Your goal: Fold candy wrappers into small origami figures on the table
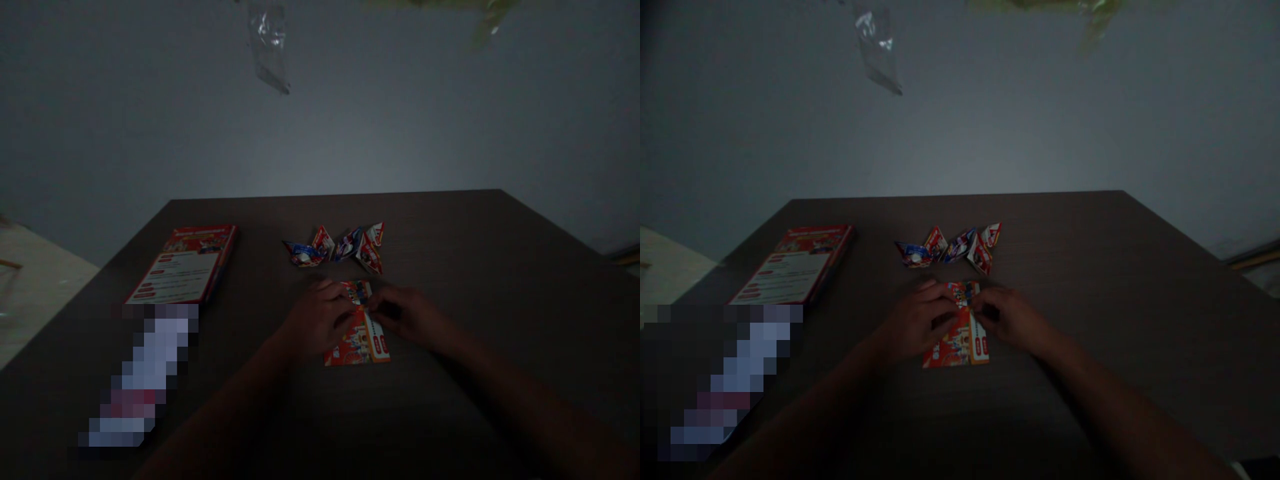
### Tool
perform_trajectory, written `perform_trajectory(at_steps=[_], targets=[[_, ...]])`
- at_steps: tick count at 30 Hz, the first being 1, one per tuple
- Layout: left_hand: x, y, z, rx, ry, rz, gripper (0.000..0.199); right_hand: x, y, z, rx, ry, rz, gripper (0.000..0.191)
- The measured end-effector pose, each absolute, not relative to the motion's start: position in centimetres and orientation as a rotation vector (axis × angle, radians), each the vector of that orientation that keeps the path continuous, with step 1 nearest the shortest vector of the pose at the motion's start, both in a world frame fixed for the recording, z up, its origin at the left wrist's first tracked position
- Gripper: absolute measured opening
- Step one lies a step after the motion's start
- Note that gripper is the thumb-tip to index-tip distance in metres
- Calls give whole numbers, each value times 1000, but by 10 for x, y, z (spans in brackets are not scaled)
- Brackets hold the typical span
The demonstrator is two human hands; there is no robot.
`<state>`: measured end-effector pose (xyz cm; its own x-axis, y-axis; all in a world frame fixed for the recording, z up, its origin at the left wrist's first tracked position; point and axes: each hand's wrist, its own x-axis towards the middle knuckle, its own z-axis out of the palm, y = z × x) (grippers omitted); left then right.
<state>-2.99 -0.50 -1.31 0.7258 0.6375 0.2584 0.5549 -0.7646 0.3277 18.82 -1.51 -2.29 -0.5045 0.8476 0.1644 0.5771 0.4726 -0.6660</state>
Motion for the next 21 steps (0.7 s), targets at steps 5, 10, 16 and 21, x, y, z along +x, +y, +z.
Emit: perform_trajectory(at_steps=[5, 10, 16, 21], targets=[[-20, -6, -22, 2765, 867, 486, 20, 192, -13, -24, -1199, -2293, 736, 10], [-20, -7, -26, 2791, 903, 434, 18, 196, -13, -24, -1243, -2350, 736, 12], [-19, -11, -24, 2829, 934, 379, 18, 196, -14, -18, -1255, -2368, 759, 12], [-15, -13, -22, 2883, 948, 293, 28, 196, -18, -17, -1259, -2366, 751, 12]])
